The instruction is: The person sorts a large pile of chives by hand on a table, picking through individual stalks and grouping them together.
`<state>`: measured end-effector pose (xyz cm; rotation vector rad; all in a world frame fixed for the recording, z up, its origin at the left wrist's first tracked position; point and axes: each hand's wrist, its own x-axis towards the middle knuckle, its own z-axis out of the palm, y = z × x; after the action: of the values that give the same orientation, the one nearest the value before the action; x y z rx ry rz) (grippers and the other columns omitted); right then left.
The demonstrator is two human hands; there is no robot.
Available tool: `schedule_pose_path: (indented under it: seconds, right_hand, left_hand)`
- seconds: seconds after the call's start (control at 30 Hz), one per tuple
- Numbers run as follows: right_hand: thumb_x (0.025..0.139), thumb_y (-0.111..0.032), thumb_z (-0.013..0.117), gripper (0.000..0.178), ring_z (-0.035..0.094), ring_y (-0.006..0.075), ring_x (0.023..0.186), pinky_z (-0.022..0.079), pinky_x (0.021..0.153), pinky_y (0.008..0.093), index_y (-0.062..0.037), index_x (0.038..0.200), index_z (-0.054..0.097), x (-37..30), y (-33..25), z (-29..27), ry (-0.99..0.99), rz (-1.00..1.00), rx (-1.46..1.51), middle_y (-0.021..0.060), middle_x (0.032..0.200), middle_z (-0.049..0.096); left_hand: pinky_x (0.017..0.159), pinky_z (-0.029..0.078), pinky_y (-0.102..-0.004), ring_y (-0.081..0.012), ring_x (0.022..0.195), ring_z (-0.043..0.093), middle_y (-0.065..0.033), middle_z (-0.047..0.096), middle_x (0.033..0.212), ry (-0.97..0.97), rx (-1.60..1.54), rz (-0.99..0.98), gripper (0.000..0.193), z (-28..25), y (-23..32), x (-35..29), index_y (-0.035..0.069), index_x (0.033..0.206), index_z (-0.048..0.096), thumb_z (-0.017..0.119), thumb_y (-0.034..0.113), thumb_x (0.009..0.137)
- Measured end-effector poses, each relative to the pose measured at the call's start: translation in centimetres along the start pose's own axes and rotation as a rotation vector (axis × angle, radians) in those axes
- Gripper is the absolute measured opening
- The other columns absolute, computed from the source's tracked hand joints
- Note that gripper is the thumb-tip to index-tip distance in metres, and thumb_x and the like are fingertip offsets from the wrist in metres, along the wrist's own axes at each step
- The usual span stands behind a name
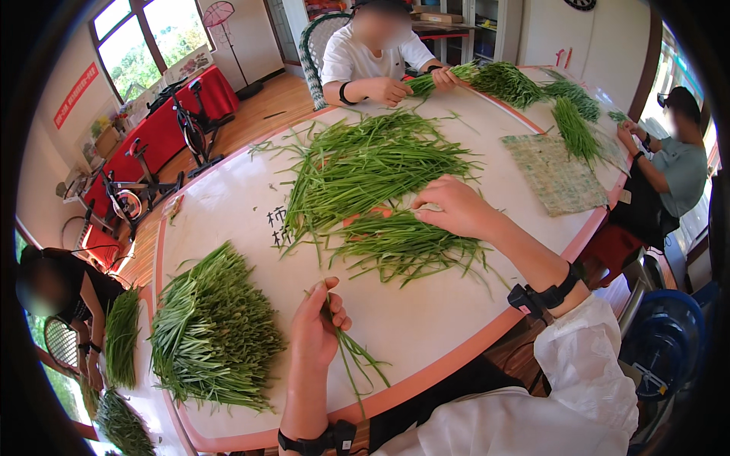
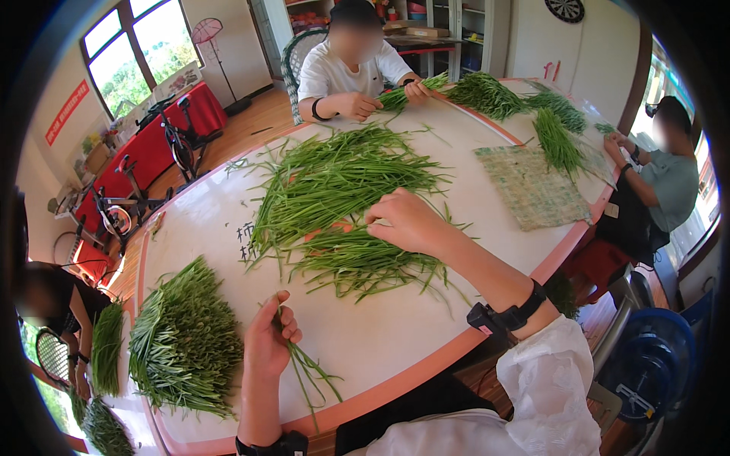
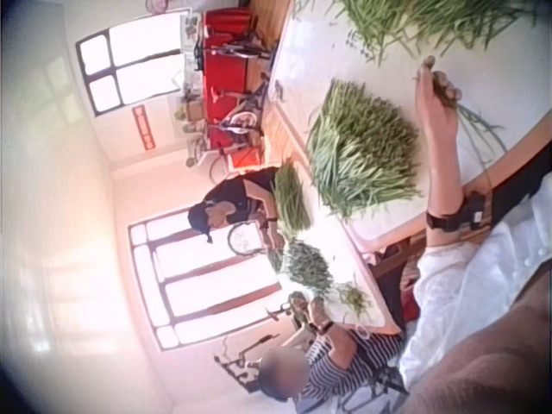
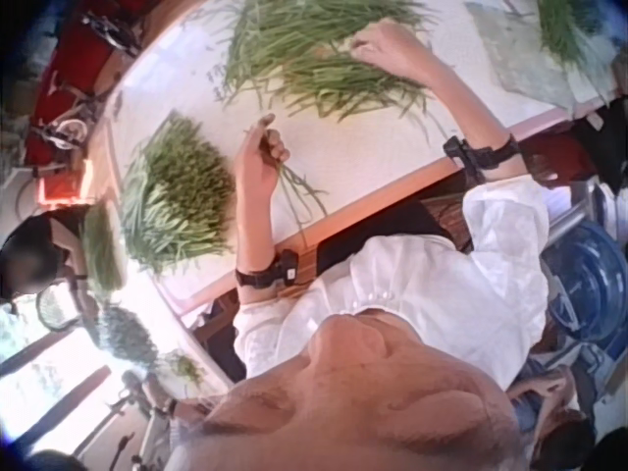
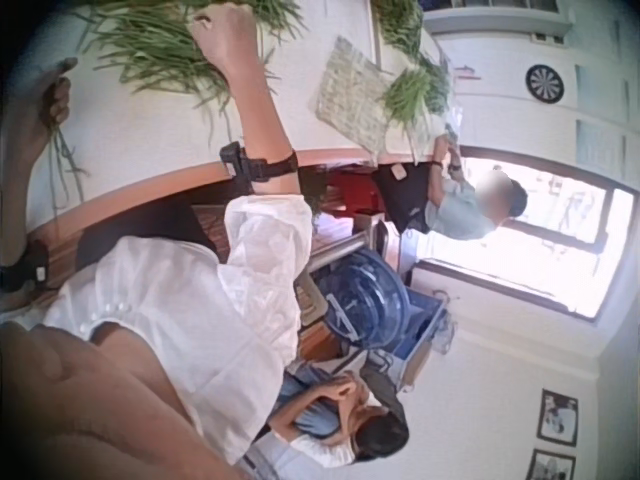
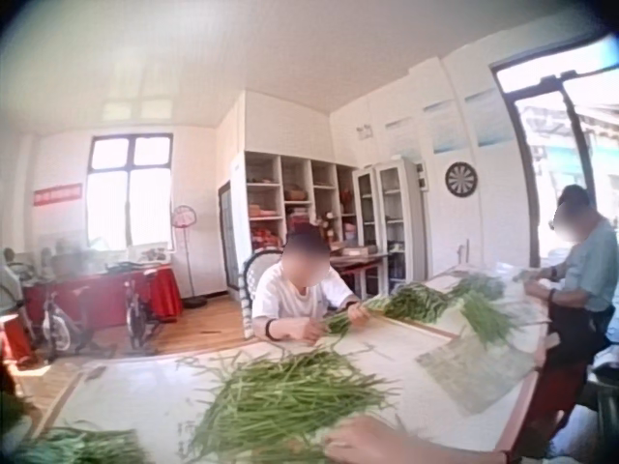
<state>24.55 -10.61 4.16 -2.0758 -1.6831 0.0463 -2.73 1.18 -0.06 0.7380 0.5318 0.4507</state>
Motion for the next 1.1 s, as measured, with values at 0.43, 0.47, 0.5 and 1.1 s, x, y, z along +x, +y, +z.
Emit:
schedule_pose_path:
  seconds: [0.43,0.47,0.5,1.1]
  right_hand:
    - [0.072,-0.018,0.061,0.019,0.059,0.0203,0.072,0.047,0.065,0.0328,-0.0063,0.087,0.064,5.0,-2.2,3.6,-0.174,0.088,0.107,0.0069,0.078,0.064]
    - [0.074,-0.019,0.061,0.020,0.059,0.0184,0.072,0.046,0.065,0.0314,-0.0060,0.089,0.064,4.7,-2.1,3.3,-0.211,0.099,0.206,0.0066,0.079,0.064]
    - [0.075,-0.020,0.061,0.021,0.059,0.0165,0.071,0.046,0.065,0.0300,-0.0058,0.091,0.064,4.2,-1.8,2.9,-0.247,0.119,0.305,0.0063,0.080,0.065]
    - [0.079,-0.017,0.059,0.018,0.059,0.0256,0.071,0.046,0.065,0.0332,-0.0038,0.090,0.064,-2.3,-3.6,-0.4,-0.094,0.065,0.102,0.0098,0.080,0.063]
  left_hand:
    - [0.050,0.034,-0.0263,-0.0110,0.053,0.038,-0.0004,0.044,0.065,0.031,-0.056,0.005,0.023,-0.4,0.3,0.1,0.006,0.103,0.051,0.047,0.024,0.089]
    - [0.050,0.034,-0.0263,-0.0114,0.053,0.038,-0.0006,0.044,0.064,0.035,-0.064,0.005,0.023,-0.3,0.3,0.1,0.006,0.103,0.052,0.047,0.023,0.089]
    - [0.050,0.034,-0.0263,-0.0114,0.053,0.038,-0.0006,0.044,0.064,0.031,-0.063,0.002,0.023,-0.3,0.2,0.1,0.006,0.103,0.052,0.047,0.023,0.089]
    - [0.050,0.034,-0.0257,-0.0097,0.052,0.038,0.0005,0.044,0.064,0.032,-0.040,-0.007,0.022,-0.2,0.1,0.1,0.007,0.103,0.052,0.046,0.023,0.090]
